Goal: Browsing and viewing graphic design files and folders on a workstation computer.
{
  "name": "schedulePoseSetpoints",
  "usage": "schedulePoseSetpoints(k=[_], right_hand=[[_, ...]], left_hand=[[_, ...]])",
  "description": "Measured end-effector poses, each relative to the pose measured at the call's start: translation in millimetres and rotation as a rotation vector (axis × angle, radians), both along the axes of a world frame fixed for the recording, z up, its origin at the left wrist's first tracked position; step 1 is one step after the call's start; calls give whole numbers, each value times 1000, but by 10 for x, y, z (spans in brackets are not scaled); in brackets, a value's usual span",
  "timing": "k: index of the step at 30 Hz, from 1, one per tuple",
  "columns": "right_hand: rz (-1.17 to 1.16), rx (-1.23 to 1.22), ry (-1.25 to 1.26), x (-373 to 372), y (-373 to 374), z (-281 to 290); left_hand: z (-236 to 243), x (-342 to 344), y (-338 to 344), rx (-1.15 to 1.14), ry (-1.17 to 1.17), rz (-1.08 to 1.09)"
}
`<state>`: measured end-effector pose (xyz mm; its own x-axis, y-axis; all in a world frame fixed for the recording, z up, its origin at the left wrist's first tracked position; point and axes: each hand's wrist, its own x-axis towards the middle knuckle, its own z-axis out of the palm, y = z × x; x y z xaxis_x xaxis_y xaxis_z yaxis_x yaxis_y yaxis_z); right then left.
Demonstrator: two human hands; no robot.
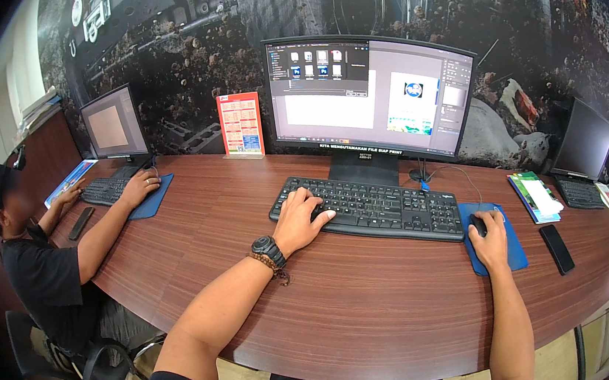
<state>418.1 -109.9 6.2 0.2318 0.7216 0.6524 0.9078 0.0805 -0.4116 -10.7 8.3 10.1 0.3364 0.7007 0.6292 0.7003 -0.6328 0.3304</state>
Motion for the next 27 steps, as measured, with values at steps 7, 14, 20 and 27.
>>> schedulePoseSetpoints(k=[7, 14, 20, 27], right_hand=[[-2, -26, 23, 4, -2, 6], [18, -12, 12, 33, 11, -12], [16, -26, 37, -1, -1, 18], [-2, -26, 39, -24, -8, 23]], left_hand=[[-10, 1, 2, -3, -3, -1], [-19, -3, 11, 12, 2, -6], [-13, 1, 6, 18, 4, 1], [-22, -3, 17, 22, 6, 3]])
